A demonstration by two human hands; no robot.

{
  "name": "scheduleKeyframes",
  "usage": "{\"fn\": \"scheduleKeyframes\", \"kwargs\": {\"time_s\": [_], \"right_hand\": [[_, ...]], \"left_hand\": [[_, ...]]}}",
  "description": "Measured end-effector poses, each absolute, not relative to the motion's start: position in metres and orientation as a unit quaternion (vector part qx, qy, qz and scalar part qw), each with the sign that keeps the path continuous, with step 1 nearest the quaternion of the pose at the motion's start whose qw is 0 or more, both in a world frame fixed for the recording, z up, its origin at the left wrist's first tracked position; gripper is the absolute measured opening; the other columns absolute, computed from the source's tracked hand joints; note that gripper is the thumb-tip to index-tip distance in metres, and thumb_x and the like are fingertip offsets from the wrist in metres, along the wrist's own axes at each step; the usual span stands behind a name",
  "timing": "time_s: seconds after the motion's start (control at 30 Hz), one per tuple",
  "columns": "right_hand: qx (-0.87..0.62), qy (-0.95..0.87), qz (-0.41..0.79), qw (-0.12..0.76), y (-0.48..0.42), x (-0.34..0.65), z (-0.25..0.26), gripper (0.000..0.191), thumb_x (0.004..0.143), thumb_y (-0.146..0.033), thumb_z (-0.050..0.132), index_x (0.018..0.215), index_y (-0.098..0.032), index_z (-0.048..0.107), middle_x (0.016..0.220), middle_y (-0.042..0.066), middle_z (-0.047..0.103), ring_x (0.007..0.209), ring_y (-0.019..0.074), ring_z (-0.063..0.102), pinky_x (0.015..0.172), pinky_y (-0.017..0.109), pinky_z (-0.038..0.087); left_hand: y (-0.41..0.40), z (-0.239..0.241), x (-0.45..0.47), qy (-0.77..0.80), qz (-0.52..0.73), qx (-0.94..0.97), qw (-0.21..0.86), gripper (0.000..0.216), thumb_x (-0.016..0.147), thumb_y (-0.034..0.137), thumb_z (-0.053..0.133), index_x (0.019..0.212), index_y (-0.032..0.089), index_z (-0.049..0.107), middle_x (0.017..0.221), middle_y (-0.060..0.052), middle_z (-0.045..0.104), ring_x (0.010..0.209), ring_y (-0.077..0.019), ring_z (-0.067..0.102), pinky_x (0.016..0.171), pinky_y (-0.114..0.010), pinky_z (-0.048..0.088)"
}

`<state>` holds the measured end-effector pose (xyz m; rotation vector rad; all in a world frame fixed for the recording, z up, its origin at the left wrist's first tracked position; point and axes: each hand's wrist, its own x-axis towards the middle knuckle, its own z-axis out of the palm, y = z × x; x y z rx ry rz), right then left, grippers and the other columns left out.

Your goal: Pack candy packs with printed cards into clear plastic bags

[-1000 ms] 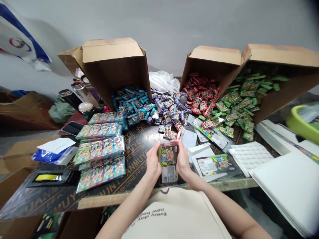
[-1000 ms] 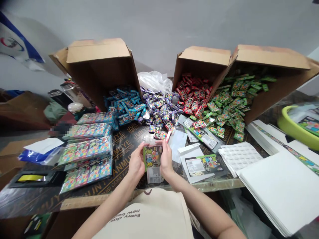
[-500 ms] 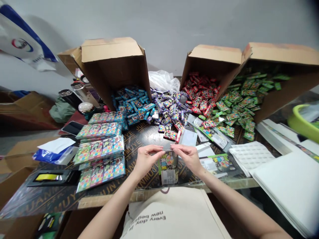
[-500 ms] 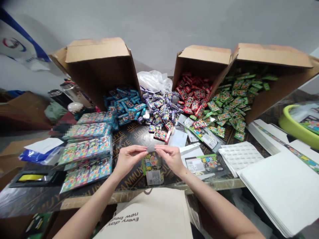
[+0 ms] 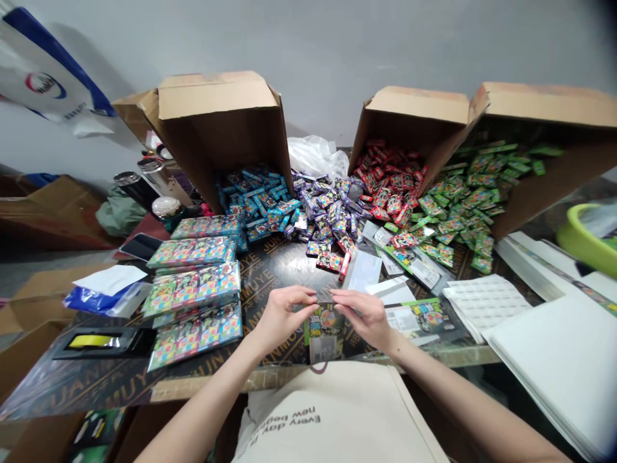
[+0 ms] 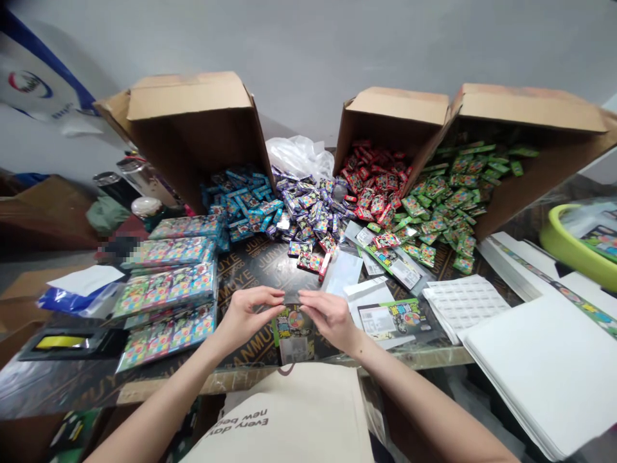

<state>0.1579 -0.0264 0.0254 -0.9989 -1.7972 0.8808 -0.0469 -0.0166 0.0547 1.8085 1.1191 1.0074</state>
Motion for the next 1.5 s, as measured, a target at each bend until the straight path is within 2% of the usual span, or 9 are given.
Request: {"fn": "scheduleKeyframes", "kwargs": {"time_s": [0.2, 0.37, 0.6, 0.8, 0.97, 1.1, 1.27, 1.4, 1.5], "right_hand": [[-0.428, -0.651, 0.477, 0.407, -0.045, 0.157, -0.008, 0.069, 0.068, -0.03, 0.069, 0.13, -0.026, 0.037, 0.128, 0.008, 0.048, 0.111, 0.024, 0.05, 0.094, 0.041, 0.04], [-0.416, -0.609, 0.597, 0.317, -0.047, 0.147, -0.038, 0.034, 0.077, -0.038, 0.058, 0.107, -0.02, 0.059, 0.098, 0.006, 0.064, 0.089, 0.0217, 0.06, 0.078, 0.035, 0.048], [-0.429, -0.798, 0.312, 0.287, 0.069, 0.111, -0.019, 0.036, 0.081, -0.042, 0.051, 0.106, -0.019, 0.061, 0.102, 0.01, 0.061, 0.096, 0.0237, 0.054, 0.086, 0.039, 0.04], [-0.556, -0.778, 0.076, 0.281, 0.175, 0.034, 0.009, 0.068, 0.077, -0.055, 0.049, 0.129, -0.013, 0.037, 0.111, 0.018, 0.051, 0.104, 0.0288, 0.046, 0.085, 0.04, 0.035], [-0.482, -0.845, -0.008, 0.233, 0.205, 0.001, 0.037, 0.034, 0.079, -0.029, 0.055, 0.108, -0.012, 0.054, 0.112, 0.017, 0.051, 0.112, 0.0305, 0.036, 0.091, 0.046, 0.022], [-0.41, -0.884, 0.004, 0.223, 0.162, 0.014, 0.023, 0.017, 0.081, -0.018, 0.047, 0.094, -0.016, 0.059, 0.096, 0.008, 0.06, 0.1, 0.0214, 0.045, 0.092, 0.038, 0.024], [-0.238, -0.934, 0.051, 0.262, 0.06, 0.068, -0.003, 0.022, 0.083, -0.026, 0.048, 0.103, -0.024, 0.057, 0.104, 0.005, 0.06, 0.103, 0.0208, 0.046, 0.097, 0.04, 0.023], [-0.311, -0.898, 0.13, 0.282, 0.023, 0.108, 0.008, 0.071, 0.065, -0.048, 0.064, 0.127, -0.022, 0.04, 0.135, 0.012, 0.035, 0.123, 0.0313, 0.03, 0.101, 0.047, 0.021], [-0.331, -0.871, 0.221, 0.287, 0.019, 0.131, 0.014, 0.079, 0.064, -0.039, 0.065, 0.132, -0.019, 0.031, 0.131, 0.013, 0.04, 0.12, 0.0276, 0.036, 0.101, 0.042, 0.026]], "left_hand": [[-0.017, 0.047, -0.061, 0.499, 0.461, 0.607, 0.412, 0.007, 0.064, 0.025, 0.068, 0.063, 0.018, 0.069, 0.073, -0.007, 0.069, 0.07, -0.0197, 0.064, 0.065, -0.029, 0.05], [-0.026, 0.043, -0.088, 0.575, 0.563, 0.493, 0.33, 0.011, 0.063, 0.026, 0.069, 0.068, 0.017, 0.068, 0.074, -0.004, 0.069, 0.073, -0.0184, 0.063, 0.072, -0.029, 0.05], [-0.06, 0.009, -0.12, 0.706, 0.446, 0.497, 0.235, 0.021, 0.066, 0.039, 0.066, 0.071, 0.019, 0.067, 0.067, -0.002, 0.067, 0.062, -0.0171, 0.061, 0.063, -0.026, 0.047], [-0.074, -0.008, -0.135, 0.743, 0.326, 0.557, 0.178, 0.024, 0.069, 0.045, 0.06, 0.065, 0.022, 0.066, 0.062, -0.002, 0.065, 0.054, -0.0173, 0.057, 0.056, -0.026, 0.042], [-0.056, -0.001, -0.119, 0.665, 0.379, 0.516, 0.383, 0.031, 0.071, 0.047, 0.058, 0.068, 0.017, 0.065, 0.058, -0.003, 0.062, 0.053, -0.0161, 0.057, 0.049, -0.024, 0.042], [-0.032, 0.003, -0.101, 0.574, 0.483, 0.33, 0.573, 0.043, 0.071, 0.049, 0.058, 0.094, 0.014, 0.064, 0.084, -0.009, 0.067, 0.07, -0.0179, 0.063, 0.058, -0.027, 0.049], [-0.001, -0.004, -0.083, 0.486, 0.545, 0.231, 0.643, 0.037, 0.069, 0.045, 0.06, 0.085, 0.012, 0.064, 0.077, -0.007, 0.067, 0.064, -0.0139, 0.061, 0.058, -0.024, 0.048], [0.005, -0.011, -0.059, 0.481, 0.483, 0.27, 0.68, 0.025, 0.064, 0.036, 0.067, 0.067, 0.011, 0.065, 0.06, -0.002, 0.064, 0.051, -0.01, 0.055, 0.053, -0.021, 0.042], [0.0, -0.011, -0.045, 0.465, 0.421, 0.324, 0.709, 0.028, 0.068, 0.038, 0.064, 0.071, 0.011, 0.066, 0.064, -0.004, 0.066, 0.056, -0.0126, 0.057, 0.057, -0.023, 0.043]]}}
